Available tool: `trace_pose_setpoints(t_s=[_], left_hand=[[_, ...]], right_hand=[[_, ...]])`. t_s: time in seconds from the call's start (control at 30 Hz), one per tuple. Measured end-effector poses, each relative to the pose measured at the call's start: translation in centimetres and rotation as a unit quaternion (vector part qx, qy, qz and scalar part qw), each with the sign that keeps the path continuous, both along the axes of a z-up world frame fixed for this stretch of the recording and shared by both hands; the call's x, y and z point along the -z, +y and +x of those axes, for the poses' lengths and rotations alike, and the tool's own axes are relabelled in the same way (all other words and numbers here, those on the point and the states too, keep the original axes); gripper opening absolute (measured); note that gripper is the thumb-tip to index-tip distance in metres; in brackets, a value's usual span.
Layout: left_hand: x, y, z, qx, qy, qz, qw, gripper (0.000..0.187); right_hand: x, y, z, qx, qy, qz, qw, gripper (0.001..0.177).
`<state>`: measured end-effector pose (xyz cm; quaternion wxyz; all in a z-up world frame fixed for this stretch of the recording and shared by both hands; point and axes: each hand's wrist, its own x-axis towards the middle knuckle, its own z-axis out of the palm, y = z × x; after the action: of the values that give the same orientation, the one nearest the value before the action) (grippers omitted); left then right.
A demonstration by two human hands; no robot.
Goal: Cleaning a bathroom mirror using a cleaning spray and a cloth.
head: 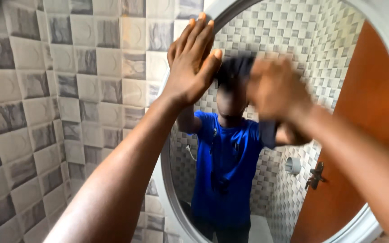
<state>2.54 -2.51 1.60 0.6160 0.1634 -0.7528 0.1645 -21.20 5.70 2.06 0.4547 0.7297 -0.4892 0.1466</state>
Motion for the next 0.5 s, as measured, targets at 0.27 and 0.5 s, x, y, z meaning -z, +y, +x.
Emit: trace_pose_setpoints(t_s=[0.27, 0.5], left_hand=[[-0.3, -1.9, 0.8, 0.133, 0.025, 0.0, 0.991, 0.058], [0.8, -1.2, -0.1, 0.029, 0.009, -0.028, 0.999, 0.031]], right_hand=[[5.7, -3.5, 8.5, -0.169, -0.023, -0.281, 0.944, 0.046], [17.3, -0.1, 8.7, -0.307, 0.218, -0.065, 0.924, 0.033]])
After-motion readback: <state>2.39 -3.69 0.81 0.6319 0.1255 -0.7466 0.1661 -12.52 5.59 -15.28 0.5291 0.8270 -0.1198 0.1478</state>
